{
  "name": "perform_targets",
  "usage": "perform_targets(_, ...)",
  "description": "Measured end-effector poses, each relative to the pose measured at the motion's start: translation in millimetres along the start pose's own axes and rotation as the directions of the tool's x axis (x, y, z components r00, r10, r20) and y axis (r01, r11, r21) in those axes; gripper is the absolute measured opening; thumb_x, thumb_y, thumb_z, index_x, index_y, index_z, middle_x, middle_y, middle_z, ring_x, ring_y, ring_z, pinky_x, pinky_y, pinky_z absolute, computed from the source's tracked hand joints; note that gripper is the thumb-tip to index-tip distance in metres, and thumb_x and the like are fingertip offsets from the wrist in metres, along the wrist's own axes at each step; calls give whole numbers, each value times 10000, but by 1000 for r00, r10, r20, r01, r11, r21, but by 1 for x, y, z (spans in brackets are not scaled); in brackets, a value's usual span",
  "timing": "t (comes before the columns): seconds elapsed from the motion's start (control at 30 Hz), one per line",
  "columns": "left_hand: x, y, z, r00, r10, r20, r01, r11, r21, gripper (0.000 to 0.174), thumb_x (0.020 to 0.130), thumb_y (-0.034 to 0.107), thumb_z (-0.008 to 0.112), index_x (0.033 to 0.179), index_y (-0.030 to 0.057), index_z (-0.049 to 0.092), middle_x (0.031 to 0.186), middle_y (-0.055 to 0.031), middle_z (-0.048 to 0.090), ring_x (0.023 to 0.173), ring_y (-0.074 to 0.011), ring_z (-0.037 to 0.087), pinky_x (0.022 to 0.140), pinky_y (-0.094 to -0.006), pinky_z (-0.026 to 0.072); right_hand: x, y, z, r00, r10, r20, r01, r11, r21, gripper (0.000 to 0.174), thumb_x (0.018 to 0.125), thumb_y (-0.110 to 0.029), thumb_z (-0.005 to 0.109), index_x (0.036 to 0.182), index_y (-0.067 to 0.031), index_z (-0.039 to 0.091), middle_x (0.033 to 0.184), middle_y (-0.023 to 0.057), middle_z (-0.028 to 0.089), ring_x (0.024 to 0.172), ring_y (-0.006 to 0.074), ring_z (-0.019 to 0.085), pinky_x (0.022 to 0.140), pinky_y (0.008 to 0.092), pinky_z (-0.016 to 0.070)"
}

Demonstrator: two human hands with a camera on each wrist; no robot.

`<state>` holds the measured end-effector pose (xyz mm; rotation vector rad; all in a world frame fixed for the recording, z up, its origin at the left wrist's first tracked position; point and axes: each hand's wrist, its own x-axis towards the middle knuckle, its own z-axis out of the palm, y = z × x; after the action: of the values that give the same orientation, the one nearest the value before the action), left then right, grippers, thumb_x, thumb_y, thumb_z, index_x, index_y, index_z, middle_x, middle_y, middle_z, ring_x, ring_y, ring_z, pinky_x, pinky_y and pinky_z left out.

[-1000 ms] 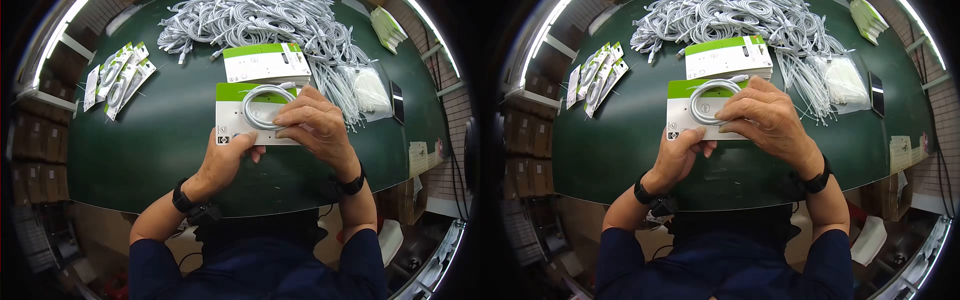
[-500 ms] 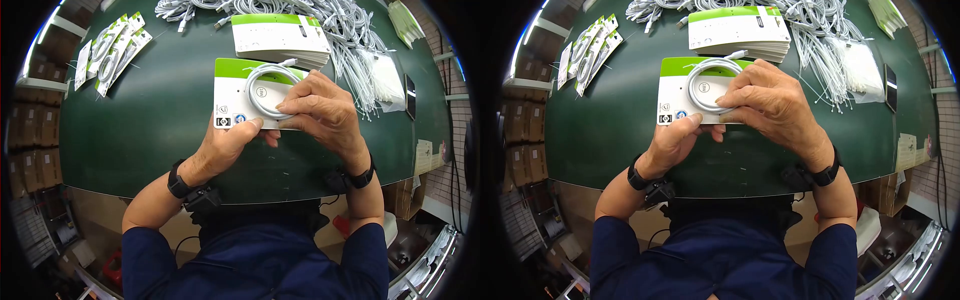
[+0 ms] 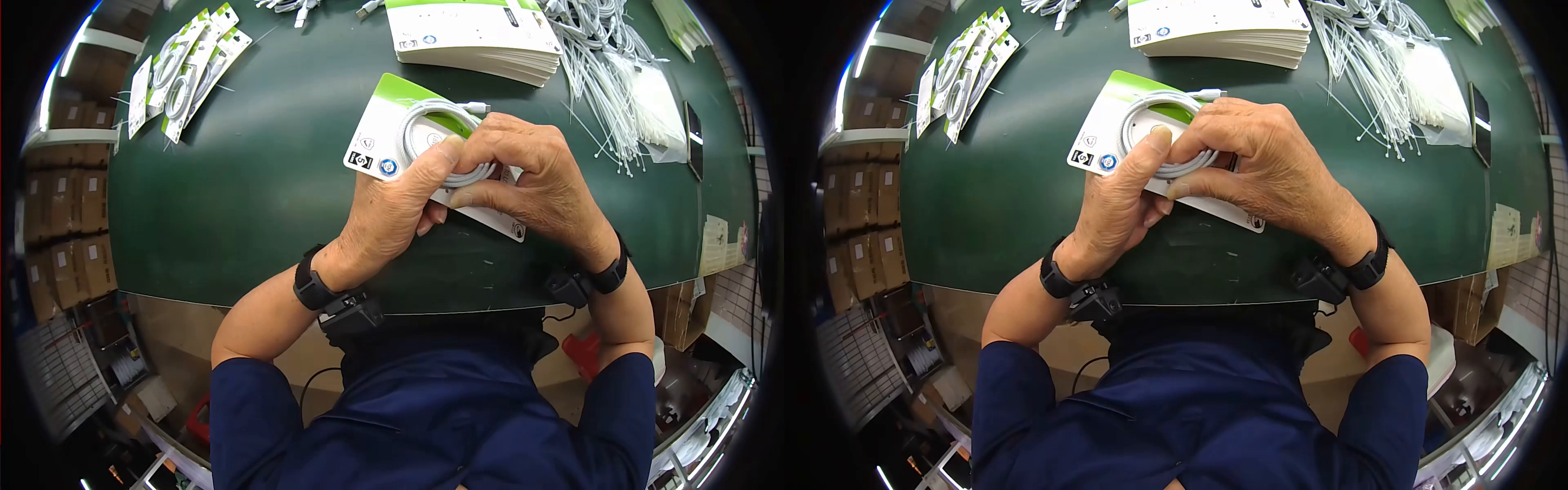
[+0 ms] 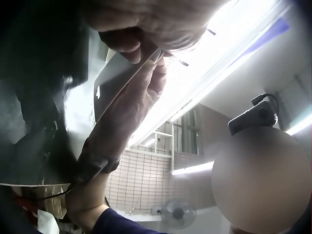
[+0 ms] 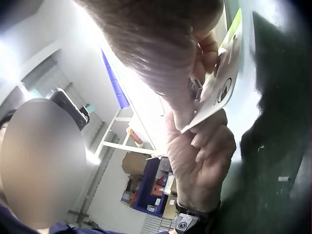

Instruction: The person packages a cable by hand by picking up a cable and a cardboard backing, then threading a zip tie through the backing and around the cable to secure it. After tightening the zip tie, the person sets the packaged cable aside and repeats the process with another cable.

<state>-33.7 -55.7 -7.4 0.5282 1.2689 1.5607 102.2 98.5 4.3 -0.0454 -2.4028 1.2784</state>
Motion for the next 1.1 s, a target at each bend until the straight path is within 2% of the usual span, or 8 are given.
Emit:
perform_targets(0.17, 0, -2, 3, 998, -4, -64, 4, 1000, 4, 334, 989, 241, 643, 1210, -7, 605, 895, -60, 669, 573, -58, 593, 426, -196, 459, -2, -2, 4, 996, 90, -13, -89, 994, 60, 286, 726, -90, 901, 956, -51, 736, 894, 43, 727, 758, 173, 684, 654, 268, 572)
perform_targets(0.33, 0, -6, 4, 990, 84, -110, -74, 993, 86, 329, 1000, 210, 596, 1235, -20, 586, 914, -64, 665, 601, -67, 608, 429, -200, 465, -2, 0, 4, 1000, -3, -20, 3, 1000, 5, 307, 717, -110, 907, 962, -65, 727, 883, 36, 720, 788, 190, 679, 669, 283, 571)
perform_targets(0.43, 0, -7, 6, 981, 130, -146, -116, 988, 104, 321, 1000, 197, 603, 1266, 18, 583, 945, -46, 664, 597, -45, 589, 397, -183, 413, -1, 1, 7, 993, -107, -47, 103, 992, -70, 309, 701, -128, 909, 941, -75, 721, 879, 42, 714, 814, 226, 678, 702, 321, 566)
perform_targets(0.57, -1, -1, 8, 975, 205, -85, -191, 970, 147, 312, 991, 179, 592, 1251, 6, 592, 942, -45, 650, 608, -43, 577, 403, -192, 406, -2, 0, 8, 983, -167, -73, 158, 981, -116, 308, 684, -129, 907, 920, -82, 715, 883, 50, 710, 828, 264, 676, 742, 363, 556)
perform_targets(0.7, 8, -9, 9, 936, 344, -77, -328, 930, 164, 303, 993, 179, 587, 1235, -5, 599, 923, -43, 639, 589, -43, 552, 406, -200, 393, -1, -2, 6, 978, -196, -72, 182, 969, -166, 296, 694, -124, 904, 922, -88, 720, 891, 42, 715, 824, 253, 677, 738, 356, 560)
perform_targets(0.77, 9, -11, 7, 931, 355, -81, -335, 923, 191, 303, 994, 174, 588, 1236, -9, 599, 911, -41, 636, 574, -42, 540, 406, -201, 389, -1, -1, 7, 981, -179, -79, 166, 975, -146, 294, 696, -123, 903, 925, -92, 721, 894, 42, 717, 825, 252, 677, 741, 357, 560)
perform_targets(0.93, 2, -4, 5, 979, 178, -100, -155, 967, 201, 301, 997, 156, 592, 1247, -11, 597, 897, -41, 630, 557, -40, 522, 404, -193, 386, -1, 0, 4, 982, -180, -58, 168, 972, -165, 284, 703, -115, 899, 923, -96, 721, 899, 45, 712, 837, 256, 682, 746, 368, 563)
perform_targets(1.1, 4, -4, 7, 974, 190, -121, -174, 976, 134, 285, 988, 152, 626, 1204, -31, 601, 835, -26, 625, 547, -31, 536, 416, -201, 418, -2, -5, 6, 990, -131, -58, 119, 977, -179, 278, 710, -91, 893, 921, -75, 713, 894, 66, 695, 830, 265, 676, 724, 373, 556)
